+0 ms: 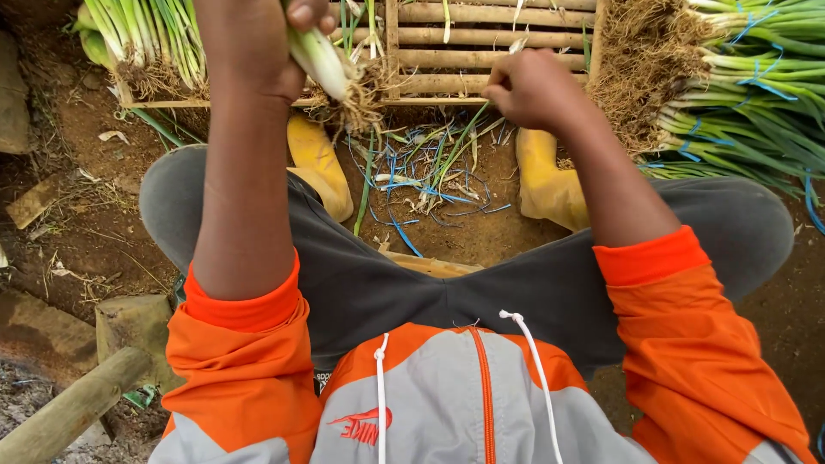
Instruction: Bundling green onions and tying them with plastic string
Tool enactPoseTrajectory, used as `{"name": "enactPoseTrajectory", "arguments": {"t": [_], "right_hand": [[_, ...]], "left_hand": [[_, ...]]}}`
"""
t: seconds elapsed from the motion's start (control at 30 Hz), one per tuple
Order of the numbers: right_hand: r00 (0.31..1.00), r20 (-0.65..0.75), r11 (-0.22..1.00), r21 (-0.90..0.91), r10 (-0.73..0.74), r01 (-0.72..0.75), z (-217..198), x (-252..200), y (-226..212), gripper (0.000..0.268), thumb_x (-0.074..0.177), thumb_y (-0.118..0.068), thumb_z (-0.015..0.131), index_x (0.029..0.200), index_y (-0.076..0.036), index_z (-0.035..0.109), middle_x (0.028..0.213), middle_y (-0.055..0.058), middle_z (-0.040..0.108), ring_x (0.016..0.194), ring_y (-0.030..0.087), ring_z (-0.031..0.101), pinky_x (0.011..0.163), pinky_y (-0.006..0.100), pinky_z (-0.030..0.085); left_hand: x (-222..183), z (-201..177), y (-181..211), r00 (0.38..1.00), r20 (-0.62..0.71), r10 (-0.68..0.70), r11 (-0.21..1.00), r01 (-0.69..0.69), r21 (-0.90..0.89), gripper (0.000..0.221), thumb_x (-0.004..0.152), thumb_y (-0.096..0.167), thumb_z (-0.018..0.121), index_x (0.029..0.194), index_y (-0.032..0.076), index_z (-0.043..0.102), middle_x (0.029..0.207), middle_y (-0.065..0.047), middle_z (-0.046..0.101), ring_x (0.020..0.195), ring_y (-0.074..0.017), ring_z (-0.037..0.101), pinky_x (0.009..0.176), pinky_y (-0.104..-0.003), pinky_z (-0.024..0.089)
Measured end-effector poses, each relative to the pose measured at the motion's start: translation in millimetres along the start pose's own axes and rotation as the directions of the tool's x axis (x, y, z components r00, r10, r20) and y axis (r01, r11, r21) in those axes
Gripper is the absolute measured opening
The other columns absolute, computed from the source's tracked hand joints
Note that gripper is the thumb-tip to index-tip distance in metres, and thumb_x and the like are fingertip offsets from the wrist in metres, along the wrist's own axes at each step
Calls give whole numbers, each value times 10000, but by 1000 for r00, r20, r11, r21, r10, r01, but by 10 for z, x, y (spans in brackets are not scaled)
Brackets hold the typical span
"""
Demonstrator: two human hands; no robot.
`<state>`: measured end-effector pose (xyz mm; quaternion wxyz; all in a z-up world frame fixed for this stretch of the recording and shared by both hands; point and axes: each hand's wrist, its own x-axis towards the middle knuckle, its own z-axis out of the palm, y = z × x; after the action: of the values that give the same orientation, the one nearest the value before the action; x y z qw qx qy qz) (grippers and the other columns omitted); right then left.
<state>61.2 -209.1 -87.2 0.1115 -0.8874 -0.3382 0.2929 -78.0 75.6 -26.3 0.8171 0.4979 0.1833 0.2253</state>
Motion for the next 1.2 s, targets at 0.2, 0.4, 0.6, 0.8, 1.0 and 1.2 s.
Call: {"name": "enactPoseTrajectory", "arguments": {"t": [0.2,0.4,0.6,0.8,1.0,1.2], "right_hand": [[952,264,977,97,157,-188,1494,234,206,195,990,-64,571,882,-60,734,745,100,703,506,90,502,482,223,495],[894,390,957,91,220,-275,2700,12,6,554,947,-24,519,1471,-197,556,1179,115,728,555,111,518,516,248,481],[969,183,983,54,165,-177,3116,356,-82,387,977,-107,631,1354,-192,645,951,39,715,627,143,561,524,245,486],[992,35,991,-60,125,-122,3573,553,124,280,944,-137,686,1217,-194,712,927,64,714,698,181,606,652,335,545],[1000,29,964,-267,2,6,3707,699,86,220,915,-90,609,1111,-102,707,1045,150,662,888,309,658,880,502,533],[994,-67,955,-290,-82,59,3890,778,81,110,871,-64,645,866,-56,755,878,118,695,762,271,616,778,434,469]], "left_hand": [[-248,-229,232,998,44,46,998,-48,46,198,1080,164,513,956,57,624,670,-7,442,526,-101,452,532,-312,493],[-535,-230,655,993,94,77,993,-85,80,244,1098,140,547,855,114,565,674,23,409,540,-103,464,510,-300,462],[-604,-186,755,999,-2,38,999,-38,18,118,1076,191,618,1042,84,651,655,41,385,507,-75,415,445,-270,399],[-504,7,812,998,-49,-31,1000,32,2,276,967,271,718,800,87,598,576,35,406,410,-83,443,378,-256,421],[-350,116,754,997,-77,-31,1000,30,-7,229,976,292,709,919,82,637,566,44,419,396,-70,436,340,-244,421],[-250,216,747,990,-128,-62,997,57,-44,252,933,327,737,926,96,637,552,52,391,386,-62,407,332,-252,372]]}}
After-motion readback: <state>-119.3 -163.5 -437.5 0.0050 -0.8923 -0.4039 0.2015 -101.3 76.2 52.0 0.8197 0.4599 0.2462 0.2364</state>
